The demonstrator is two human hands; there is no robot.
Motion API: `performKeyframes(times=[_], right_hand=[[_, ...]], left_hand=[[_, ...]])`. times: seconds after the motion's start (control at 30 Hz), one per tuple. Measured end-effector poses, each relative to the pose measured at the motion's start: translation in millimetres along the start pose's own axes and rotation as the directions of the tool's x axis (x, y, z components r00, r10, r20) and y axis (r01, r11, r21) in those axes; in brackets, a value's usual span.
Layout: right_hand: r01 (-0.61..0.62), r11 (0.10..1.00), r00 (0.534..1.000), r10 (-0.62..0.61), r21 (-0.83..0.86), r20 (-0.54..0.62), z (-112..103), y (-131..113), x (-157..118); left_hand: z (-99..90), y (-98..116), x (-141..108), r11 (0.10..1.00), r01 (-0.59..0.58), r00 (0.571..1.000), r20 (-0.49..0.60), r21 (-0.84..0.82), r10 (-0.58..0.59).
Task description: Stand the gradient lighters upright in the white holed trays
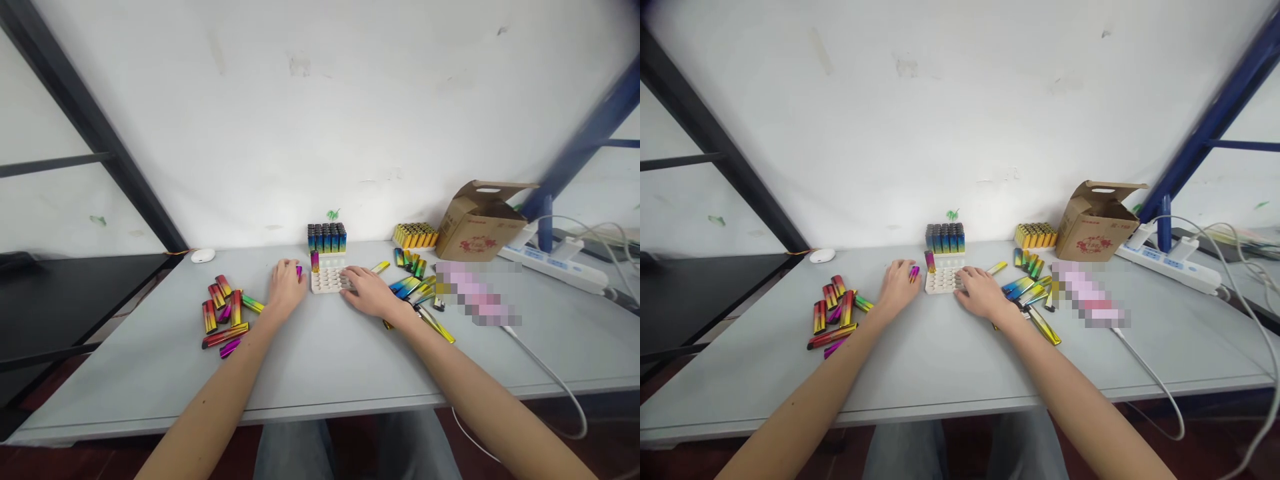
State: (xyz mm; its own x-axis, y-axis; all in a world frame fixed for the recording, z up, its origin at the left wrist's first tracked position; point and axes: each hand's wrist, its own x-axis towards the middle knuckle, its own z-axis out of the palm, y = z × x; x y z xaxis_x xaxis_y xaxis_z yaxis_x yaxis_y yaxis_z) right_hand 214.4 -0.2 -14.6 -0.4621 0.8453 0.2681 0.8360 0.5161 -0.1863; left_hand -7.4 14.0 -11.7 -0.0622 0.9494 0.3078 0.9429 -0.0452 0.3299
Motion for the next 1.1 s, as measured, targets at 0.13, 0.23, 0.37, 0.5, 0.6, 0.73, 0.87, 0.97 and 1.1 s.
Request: performKeyframes(times=[0.13,0.23,0.37,0.5,0.6,0.73,0.87,0.97,1.1], right_hand=[[-0.001,1.000,1.000,0.001,-0.001,0.004,-1,0,0],[0.003,1.000,1.000,-0.003,-0.001,0.008,-1,0,-1],[0.001,1.000,1.000,-0.001,0.003,0.008,-2,0,-1],[-0.002,1.000,1.000,0.002,0.006,0.011,-2,-1,-1],[0.002,1.000,1.000,-0.002,0.005,0.005,-2,-1,-1],[0.011,1.000,1.000,-0.011,0.002,-0.009,-1,0,-1],[0.010,1.000,1.000,-0.010,0.001,-0.006,0,0,-1],[0.008,1.000,1.000,-0.008,-0.001,-0.004,0,0,0],[0.009,1.000,1.000,-0.009,-0.001,-0.007,0,0,0]], left_hand=[[-3.8,-3,1,0.991,0.056,0.993,0.092,0.125,-0.067],[-7.6,-3,2,0.993,0.043,0.996,0.077,0.114,-0.052],[-8.2,-3,3,0.998,0.060,0.998,0.025,-0.001,-0.060],[-7.0,-3,5,0.990,0.094,0.992,-0.076,-0.108,-0.102],[-9.5,-1,5,0.974,0.061,0.974,-0.201,-0.216,-0.106],[-16.6,5,3,0.917,-0.005,0.962,-0.252,-0.398,-0.104],[-21.8,12,0,0.843,0.000,0.969,-0.207,-0.537,-0.132],[-25.3,18,-1,0.669,0.053,0.977,-0.099,-0.742,-0.187],[-31.8,25,-1,0.320,0.218,0.971,0.174,-0.922,-0.163]])
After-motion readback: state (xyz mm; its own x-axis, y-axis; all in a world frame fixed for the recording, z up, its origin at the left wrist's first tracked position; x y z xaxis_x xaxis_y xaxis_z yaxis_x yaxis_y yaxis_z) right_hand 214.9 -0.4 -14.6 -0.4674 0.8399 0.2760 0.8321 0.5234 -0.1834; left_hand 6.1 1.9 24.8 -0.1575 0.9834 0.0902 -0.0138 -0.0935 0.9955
